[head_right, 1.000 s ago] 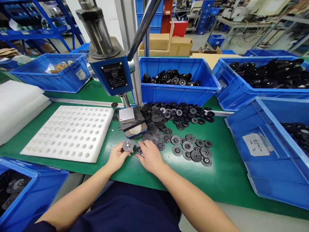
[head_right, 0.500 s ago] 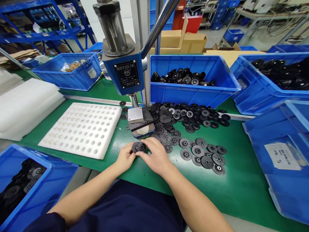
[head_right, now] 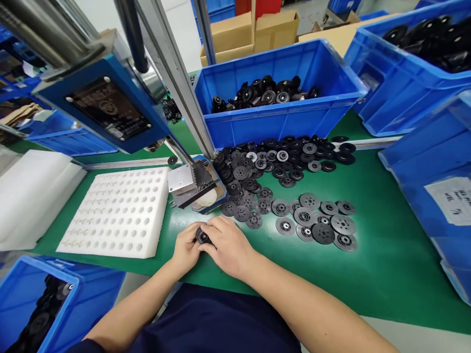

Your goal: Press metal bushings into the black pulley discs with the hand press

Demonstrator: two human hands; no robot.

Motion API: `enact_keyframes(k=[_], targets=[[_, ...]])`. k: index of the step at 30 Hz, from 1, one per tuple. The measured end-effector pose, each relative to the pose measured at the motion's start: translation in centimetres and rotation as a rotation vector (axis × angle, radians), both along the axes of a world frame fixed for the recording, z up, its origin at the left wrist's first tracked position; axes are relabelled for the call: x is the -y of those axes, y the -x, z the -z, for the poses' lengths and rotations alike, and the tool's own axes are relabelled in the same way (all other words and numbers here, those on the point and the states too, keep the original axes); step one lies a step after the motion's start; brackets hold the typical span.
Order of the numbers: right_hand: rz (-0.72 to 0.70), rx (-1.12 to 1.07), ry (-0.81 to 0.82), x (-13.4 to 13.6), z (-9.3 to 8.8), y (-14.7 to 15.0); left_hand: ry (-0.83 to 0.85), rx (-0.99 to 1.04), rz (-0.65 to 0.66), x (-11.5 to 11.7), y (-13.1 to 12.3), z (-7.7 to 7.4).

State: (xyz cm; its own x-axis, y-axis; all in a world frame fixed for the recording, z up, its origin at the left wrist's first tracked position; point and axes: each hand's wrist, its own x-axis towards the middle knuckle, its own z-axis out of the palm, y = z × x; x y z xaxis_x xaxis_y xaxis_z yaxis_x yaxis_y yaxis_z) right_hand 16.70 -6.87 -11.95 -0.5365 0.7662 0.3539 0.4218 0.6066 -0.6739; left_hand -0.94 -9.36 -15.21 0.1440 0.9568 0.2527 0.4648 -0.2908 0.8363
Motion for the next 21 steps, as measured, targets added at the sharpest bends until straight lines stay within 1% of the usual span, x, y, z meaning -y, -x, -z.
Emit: enact_keyframes(k=[5,9,15,19,21], targets=[[0.035,-0.056,-0.014,0.3,0.5,0.5,0.010,0.015,-0.003,-0.1,0.0,-0.2],[0.047,-0.096,-0.040,0.3,1.3,0.6,0.007,0.009,0.005,-0.1,0.0,0.0],[0.069,-0.078,-0.073,0.3,2.2,0.7,0.027,-0.004,-0.014,-0.2,0.3,0.5],[0.082,-0.017,-0.047,0.0,1.9,0.8,0.050,-0.023,-0.021,-0.4,0.2,0.0],[0.087,-0.021,-0.023,-0.3,1.4,0.6,0.076,-0.012,-0.064,-0.4,0.0,-0.2]])
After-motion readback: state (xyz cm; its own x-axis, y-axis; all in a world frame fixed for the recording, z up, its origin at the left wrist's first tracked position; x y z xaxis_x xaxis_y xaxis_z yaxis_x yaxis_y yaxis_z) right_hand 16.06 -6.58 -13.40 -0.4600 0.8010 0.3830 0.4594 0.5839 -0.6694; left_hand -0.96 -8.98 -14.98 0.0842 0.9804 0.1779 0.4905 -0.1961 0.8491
